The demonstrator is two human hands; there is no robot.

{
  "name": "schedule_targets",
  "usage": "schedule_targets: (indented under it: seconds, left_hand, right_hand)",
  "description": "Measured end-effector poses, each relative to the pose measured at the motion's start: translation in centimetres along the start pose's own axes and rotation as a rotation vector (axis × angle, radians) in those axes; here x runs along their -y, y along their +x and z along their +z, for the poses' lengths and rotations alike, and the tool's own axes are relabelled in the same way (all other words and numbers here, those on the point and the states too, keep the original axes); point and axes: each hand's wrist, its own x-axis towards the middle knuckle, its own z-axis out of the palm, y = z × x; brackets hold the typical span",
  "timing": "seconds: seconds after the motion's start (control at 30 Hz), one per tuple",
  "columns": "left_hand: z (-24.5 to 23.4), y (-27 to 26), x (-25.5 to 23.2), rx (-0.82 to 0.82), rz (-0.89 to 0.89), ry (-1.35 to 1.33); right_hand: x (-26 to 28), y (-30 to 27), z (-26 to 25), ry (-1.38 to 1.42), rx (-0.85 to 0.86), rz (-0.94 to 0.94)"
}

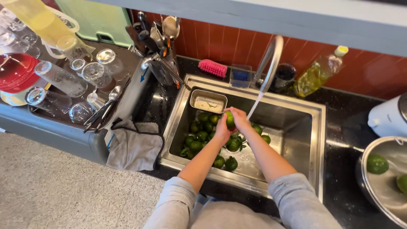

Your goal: Washing a large quantity of limes in a kitchen sink.

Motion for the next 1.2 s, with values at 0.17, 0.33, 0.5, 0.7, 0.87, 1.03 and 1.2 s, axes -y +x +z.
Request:
schedule_targets:
  seconds: [0.17, 0.33, 0.5, 0.7, 0.87, 1.03, 1.2]
  left_hand:
    - [2.2, -0.9, -1.3, -0.175, 0.083, 0.385]
    - [2.0, 2.9, 2.5, -0.164, 0.151, 0.654]
    - [4.3, 4.3, 4.6, -0.123, 0.147, 0.714]
    - [8.5, 1.3, 4.6, -0.112, 0.213, 0.710]
    - [7.0, 4.2, 7.5, -0.052, 0.184, 0.389]
    - [10.0, -1.1, 2.9, 0.007, -0.198, 0.373]
    - [9.3, -3.7, 0.3, 0.170, -0.431, 0.163]
  right_hand:
    - [4.3, -5.8, 1.8, -0.036, -0.094, -0.065]
    - [-3.1, -6.1, -1.5, -0.096, -0.289, -0.238]
    - [2.2, -10.7, -1.7, -0.216, -0.419, -0.072]
    - [3.3, -13.0, -1.8, -0.368, -0.636, -0.198]
    - [1.7, -13.1, -2.4, 0.009, -0.572, -0.231]
    - [5.3, -14.5, -0.9, -0.159, -0.660, -0.326]
    - [8.6, -15.5, 0.5, -0.337, -0.657, -0.306]
